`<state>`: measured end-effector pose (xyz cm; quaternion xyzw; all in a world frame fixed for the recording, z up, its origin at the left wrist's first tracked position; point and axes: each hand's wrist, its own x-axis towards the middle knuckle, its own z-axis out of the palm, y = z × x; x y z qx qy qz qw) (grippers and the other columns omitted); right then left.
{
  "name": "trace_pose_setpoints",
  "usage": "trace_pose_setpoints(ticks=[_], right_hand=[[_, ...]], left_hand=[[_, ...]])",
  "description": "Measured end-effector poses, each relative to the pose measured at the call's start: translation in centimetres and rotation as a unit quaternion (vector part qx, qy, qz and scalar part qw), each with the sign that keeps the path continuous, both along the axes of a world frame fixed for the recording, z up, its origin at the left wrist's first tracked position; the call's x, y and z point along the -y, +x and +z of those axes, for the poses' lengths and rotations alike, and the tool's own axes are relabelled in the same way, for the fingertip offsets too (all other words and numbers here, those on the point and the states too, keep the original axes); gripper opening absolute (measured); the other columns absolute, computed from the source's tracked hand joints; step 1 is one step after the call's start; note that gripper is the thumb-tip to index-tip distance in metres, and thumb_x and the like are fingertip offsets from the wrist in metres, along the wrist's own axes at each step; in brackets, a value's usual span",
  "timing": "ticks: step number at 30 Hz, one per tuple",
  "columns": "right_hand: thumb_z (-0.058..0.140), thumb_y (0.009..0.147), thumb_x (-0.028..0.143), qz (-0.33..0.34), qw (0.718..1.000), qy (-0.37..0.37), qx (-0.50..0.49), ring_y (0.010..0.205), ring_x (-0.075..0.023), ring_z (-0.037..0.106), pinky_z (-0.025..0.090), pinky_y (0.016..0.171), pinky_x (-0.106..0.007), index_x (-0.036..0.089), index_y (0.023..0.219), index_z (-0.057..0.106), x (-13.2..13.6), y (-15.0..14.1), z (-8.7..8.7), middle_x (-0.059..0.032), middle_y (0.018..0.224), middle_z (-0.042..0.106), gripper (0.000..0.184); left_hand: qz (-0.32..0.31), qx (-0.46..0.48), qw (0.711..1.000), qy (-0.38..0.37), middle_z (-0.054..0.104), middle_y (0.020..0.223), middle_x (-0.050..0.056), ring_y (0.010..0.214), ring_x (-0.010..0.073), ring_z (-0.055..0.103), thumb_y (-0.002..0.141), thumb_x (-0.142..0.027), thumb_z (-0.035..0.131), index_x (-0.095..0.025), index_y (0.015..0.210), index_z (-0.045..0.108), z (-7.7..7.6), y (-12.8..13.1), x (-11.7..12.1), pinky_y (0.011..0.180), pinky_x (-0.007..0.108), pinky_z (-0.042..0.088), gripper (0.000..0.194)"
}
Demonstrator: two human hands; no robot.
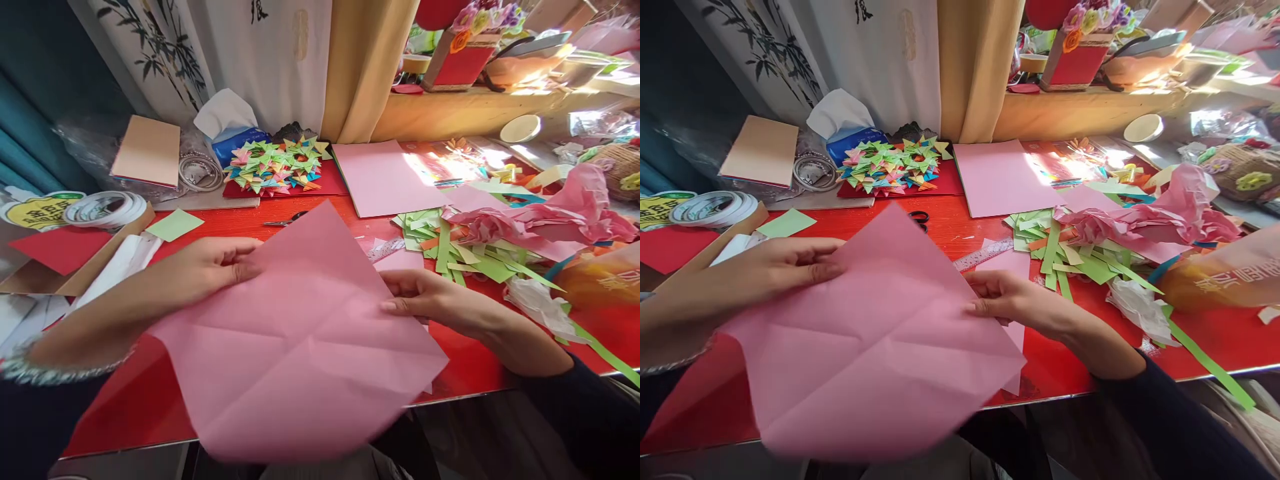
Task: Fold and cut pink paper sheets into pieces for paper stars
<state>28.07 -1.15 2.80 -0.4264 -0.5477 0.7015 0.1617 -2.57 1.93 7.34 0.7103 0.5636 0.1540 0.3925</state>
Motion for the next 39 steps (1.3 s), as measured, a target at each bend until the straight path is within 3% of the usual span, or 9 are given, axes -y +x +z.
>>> trace_pose_setpoints(ticks=[4,10,16,20,23,26,30,35,39], right_hand=[[0.072,0.077,0.038,0.089,0.995,0.009,0.040,0.052,-0.0043,0.041,0.030,0.043,-0.018,0.015,0.080,0.067,-0.7,-0.2,-0.2,0.0041,0.064,0.049,0.024],[0.069,0.080,0.040,0.010,0.998,-0.057,-0.031,0.071,-0.0109,0.063,0.048,0.057,-0.019,0.017,0.094,0.068,-0.6,-1.8,-0.8,-0.0019,0.087,0.066,0.027],[0.067,0.080,0.048,-0.176,0.983,-0.046,-0.023,0.060,-0.0123,0.063,0.048,0.050,-0.022,0.020,0.082,0.069,-0.5,-2.2,-0.2,-0.0023,0.077,0.068,0.029],[0.067,0.079,0.049,-0.292,0.952,0.071,-0.064,0.080,-0.0183,0.066,0.054,0.064,-0.028,0.024,0.089,0.069,-1.2,-2.2,-0.8,-0.0035,0.091,0.070,0.027],[0.065,0.080,0.048,-0.301,0.939,0.146,-0.084,0.092,-0.0210,0.065,0.054,0.076,-0.033,0.024,0.091,0.069,-1.7,-2.6,-1.1,-0.0042,0.100,0.070,0.027],[0.061,0.084,0.046,-0.270,0.934,0.225,-0.063,0.097,-0.0235,0.064,0.053,0.082,-0.040,0.025,0.094,0.070,-2.3,-2.7,-0.4,-0.0041,0.101,0.070,0.025],[0.060,0.086,0.041,-0.105,0.875,0.473,-0.007,0.115,-0.0240,0.057,0.042,0.101,-0.045,0.032,0.098,0.072,-3.4,-1.7,0.7,-0.0007,0.111,0.069,0.019],[0.039,0.093,0.011,0.119,0.739,0.648,0.140,0.120,-0.0181,0.055,0.039,0.104,-0.045,0.031,0.114,0.066,-3.6,0.0,-2.1,0.0004,0.121,0.066,0.039],[0.036,0.090,0.003,0.238,0.696,0.648,0.197,0.128,-0.0185,0.049,0.039,0.107,-0.044,0.021,0.132,0.053,-2.1,0.3,-4.4,-0.0051,0.135,0.055,0.049]], left_hand=[[-0.049,0.058,0.981,-0.180,0.068,0.084,0.000,0.072,0.0187,0.065,0.071,-0.052,0.068,-0.022,0.088,0.068,-0.4,-0.2,-2.3,0.052,0.020,0.048,0.034],[-0.034,0.109,0.963,-0.242,0.070,0.091,0.001,0.078,0.0211,0.068,0.073,-0.044,0.068,-0.024,0.098,0.066,-1.8,-0.5,-3.1,0.055,0.021,0.051,0.033],[-0.015,0.229,0.971,-0.072,0.061,0.126,0.003,0.103,0.0242,0.063,0.085,-0.046,0.053,-0.021,0.138,0.040,-1.0,-2.7,-2.9,0.075,0.030,0.054,0.060],[-0.009,0.312,0.947,0.081,0.058,0.131,0.005,0.114,0.0311,0.057,0.073,-0.066,0.061,-0.018,0.132,0.047,-2.0,-3.7,-1.3,0.082,0.038,0.055,0.077],[0.016,0.207,0.974,0.094,0.070,0.108,-0.001,0.104,0.0250,0.064,0.075,-0.046,0.071,-0.017,0.113,0.062,-2.2,-3.0,0.3,0.080,0.036,0.057,0.049],[0.076,0.111,0.969,0.205,0.073,0.092,-0.006,0.095,0.0193,0.066,0.081,-0.033,0.068,-0.017,0.090,0.070,-1.2,-2.0,1.5,0.082,0.036,0.057,0.019],[-0.033,0.086,0.942,0.323,0.071,0.107,0.000,0.103,0.0179,0.063,0.089,-0.041,0.055,-0.018,0.102,0.068,-0.7,-2.7,2.1,0.094,0.039,0.052,0.029],[-0.155,0.045,0.922,0.350,0.071,0.109,-0.001,0.104,0.0133,0.063,0.090,-0.020,0.054,-0.025,0.108,0.067,-5.4,-5.0,2.4,0.095,0.031,0.051,0.022],[-0.217,-0.015,0.932,0.289,0.067,0.119,-0.001,0.116,0.0132,0.059,0.094,-0.015,0.041,-0.028,0.115,0.065,-9.2,-6.4,3.2,0.105,0.031,0.045,0.035]])
